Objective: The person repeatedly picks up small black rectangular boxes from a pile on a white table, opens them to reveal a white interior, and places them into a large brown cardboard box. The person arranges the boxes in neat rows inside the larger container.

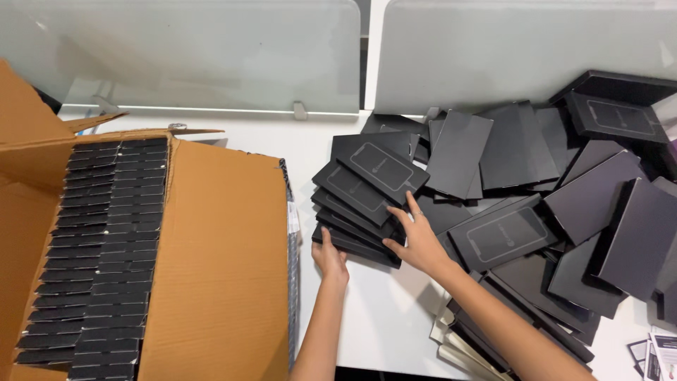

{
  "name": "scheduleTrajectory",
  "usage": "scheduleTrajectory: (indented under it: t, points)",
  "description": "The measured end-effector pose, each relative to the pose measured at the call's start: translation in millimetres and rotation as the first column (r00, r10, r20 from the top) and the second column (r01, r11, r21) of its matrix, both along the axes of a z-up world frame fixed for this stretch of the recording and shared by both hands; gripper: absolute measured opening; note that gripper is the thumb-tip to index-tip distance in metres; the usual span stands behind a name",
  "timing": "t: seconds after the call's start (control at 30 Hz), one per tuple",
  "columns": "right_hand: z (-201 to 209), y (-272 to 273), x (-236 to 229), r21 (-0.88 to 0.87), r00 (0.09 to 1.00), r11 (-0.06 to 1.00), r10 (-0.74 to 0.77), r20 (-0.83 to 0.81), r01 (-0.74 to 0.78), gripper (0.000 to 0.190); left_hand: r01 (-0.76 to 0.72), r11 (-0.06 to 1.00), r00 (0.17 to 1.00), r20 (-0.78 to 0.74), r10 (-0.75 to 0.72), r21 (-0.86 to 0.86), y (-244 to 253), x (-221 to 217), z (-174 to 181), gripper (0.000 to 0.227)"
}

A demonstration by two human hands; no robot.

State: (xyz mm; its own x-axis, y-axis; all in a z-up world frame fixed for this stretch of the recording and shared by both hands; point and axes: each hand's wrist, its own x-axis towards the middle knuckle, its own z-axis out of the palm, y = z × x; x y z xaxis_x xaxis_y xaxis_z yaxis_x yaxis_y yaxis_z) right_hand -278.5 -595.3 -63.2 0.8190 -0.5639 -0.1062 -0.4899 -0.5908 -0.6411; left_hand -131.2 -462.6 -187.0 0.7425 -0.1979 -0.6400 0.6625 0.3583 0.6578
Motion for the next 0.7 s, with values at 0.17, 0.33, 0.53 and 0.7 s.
scheduleTrajectory:
  t: [0.17, 0.33, 0.53, 0.7]
  points:
    - [13.4, 39.3, -12.0, -0.018, 0.987, 1.000, 0.018, 0.159, -0.015, 0.073, -0.025, 0.986, 0.972, 0.233, -0.014, 0.162, 37.4, -14.6, 30.8, 0.034]
    - [25.8, 76.8, -16.8, 0.135, 0.989, 0.989, 0.044, 0.139, -0.063, 0.069, -0.079, 0.982, 0.854, 0.520, -0.023, 0.173, 75.0, -22.8, 74.2, 0.029]
    - [42.1, 101.6, -34.8, 0.112, 0.957, 0.971, 0.185, 0.223, -0.213, 0.080, 0.006, 0.988, 0.903, 0.424, -0.072, 0.155, 109.1, -18.6, 139.7, 0.044]
    - [61.6, 106.0, -58.8, -0.058, 0.852, 0.923, 0.373, 0.368, -0.379, 0.062, 0.106, 0.994, 0.908, 0.408, -0.094, -0.007, 123.0, -2.1, 162.4, 0.044]
